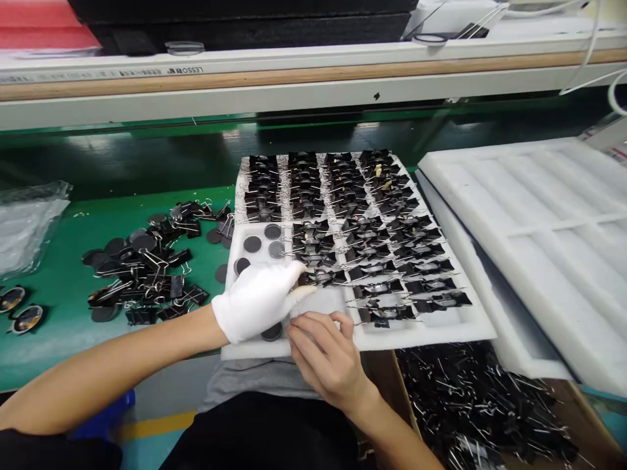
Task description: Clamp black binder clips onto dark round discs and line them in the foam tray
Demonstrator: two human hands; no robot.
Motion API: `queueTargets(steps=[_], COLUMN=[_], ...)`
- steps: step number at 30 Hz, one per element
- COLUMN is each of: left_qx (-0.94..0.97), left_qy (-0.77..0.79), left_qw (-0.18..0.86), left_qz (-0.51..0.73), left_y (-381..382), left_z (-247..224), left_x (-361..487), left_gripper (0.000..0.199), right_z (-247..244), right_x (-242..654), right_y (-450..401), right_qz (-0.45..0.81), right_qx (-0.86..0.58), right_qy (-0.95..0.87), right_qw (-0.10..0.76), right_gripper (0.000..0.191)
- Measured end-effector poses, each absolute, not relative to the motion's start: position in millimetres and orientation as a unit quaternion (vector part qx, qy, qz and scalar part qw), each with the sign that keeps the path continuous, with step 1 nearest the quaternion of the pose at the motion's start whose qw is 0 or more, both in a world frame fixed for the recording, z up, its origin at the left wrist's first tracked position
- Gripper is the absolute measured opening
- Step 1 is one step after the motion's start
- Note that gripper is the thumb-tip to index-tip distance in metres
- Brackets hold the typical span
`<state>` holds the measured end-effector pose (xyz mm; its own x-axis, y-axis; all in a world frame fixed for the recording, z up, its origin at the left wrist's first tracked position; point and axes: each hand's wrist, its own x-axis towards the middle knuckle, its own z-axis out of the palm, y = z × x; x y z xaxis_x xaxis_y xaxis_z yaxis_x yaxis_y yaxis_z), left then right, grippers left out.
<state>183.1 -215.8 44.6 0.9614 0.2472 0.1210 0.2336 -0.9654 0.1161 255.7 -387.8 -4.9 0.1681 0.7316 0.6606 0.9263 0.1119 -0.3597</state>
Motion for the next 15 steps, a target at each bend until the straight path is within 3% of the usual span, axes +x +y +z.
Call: queueTargets(steps=[5, 15], left_qx=[0.982, 0.985], left_qy=[0.143, 0.121], left_qw=[-0.083, -0.066], left_qz=[0.092, 0.105], left_y=[-221, -210], left_z=[46, 60], left_x=[182, 157], left_gripper=[0.036, 0.038], right_z=[-4, -1], right_x=[254, 257], right_y=[-387, -393], right_qz=[-0.134, -0.063], right_qx=[-0.656, -0.679], right_qy=[-0.63, -0.642], right_qw=[0.394, 0.35], right_gripper=[0.015, 0.017])
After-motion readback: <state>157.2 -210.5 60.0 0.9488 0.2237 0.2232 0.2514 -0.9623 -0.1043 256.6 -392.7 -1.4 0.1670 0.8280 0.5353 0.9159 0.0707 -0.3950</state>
